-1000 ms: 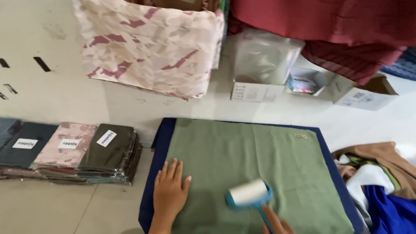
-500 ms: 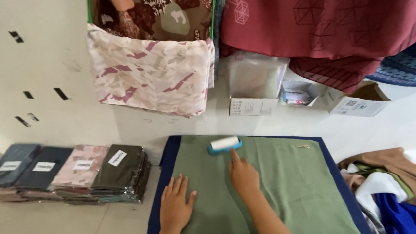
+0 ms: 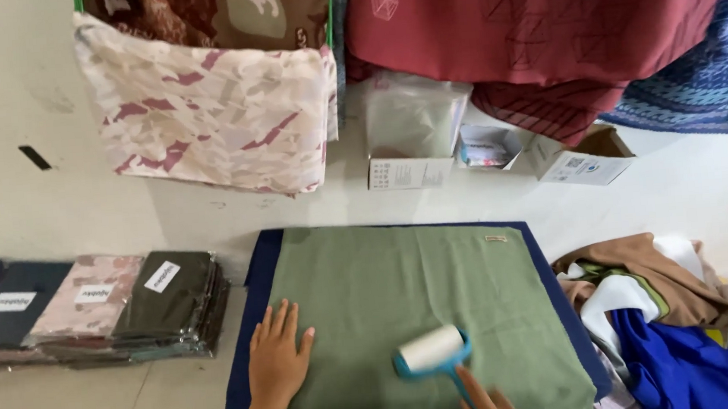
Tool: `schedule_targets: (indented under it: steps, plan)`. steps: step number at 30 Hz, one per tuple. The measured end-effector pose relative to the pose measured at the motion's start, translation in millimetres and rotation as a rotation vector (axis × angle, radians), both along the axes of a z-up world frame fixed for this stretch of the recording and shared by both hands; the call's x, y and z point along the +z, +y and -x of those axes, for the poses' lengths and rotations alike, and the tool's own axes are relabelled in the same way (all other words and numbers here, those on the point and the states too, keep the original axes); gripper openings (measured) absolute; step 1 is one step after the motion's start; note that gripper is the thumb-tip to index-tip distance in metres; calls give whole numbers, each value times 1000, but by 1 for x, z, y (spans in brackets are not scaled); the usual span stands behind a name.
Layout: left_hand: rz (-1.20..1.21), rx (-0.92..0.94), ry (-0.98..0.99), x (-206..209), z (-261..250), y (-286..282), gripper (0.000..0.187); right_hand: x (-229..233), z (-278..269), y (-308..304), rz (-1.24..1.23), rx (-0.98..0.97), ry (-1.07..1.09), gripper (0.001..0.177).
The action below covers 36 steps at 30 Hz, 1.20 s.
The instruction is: The person is smoothing out a green hijab on a flat surface and using a lint roller to remove lint and dust before folding it.
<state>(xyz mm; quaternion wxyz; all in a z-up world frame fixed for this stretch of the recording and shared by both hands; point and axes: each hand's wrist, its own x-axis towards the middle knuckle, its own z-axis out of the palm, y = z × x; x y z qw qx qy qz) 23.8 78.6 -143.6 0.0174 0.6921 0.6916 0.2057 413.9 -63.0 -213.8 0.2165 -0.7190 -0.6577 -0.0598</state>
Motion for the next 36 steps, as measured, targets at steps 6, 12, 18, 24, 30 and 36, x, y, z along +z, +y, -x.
schedule_targets:
  steps: [6, 12, 18, 24, 30, 36]
  plan:
    - [2, 1, -9, 3, 0, 0, 63, 117, 109, 150, -98, -1, 6, 57]
    - [15, -13, -40, 15, 1, -5, 62, 120, 126, 242, -5, 23, 58, 54]
    - [-14, -5, -18, 3, 3, 0, 63, 121, 88, 114, -98, 0, 52, 54]
    - [57, 13, 4, 5, 1, 0, 65, -57, -38, 4, -164, 42, 126, 57]
    - [-13, 21, 41, -4, 1, 1, 64, 23, -41, 3, -150, 1, 135, 54]
    - [34, 28, 26, 8, 0, -3, 63, 139, 45, 107, 78, -180, 101, 53]
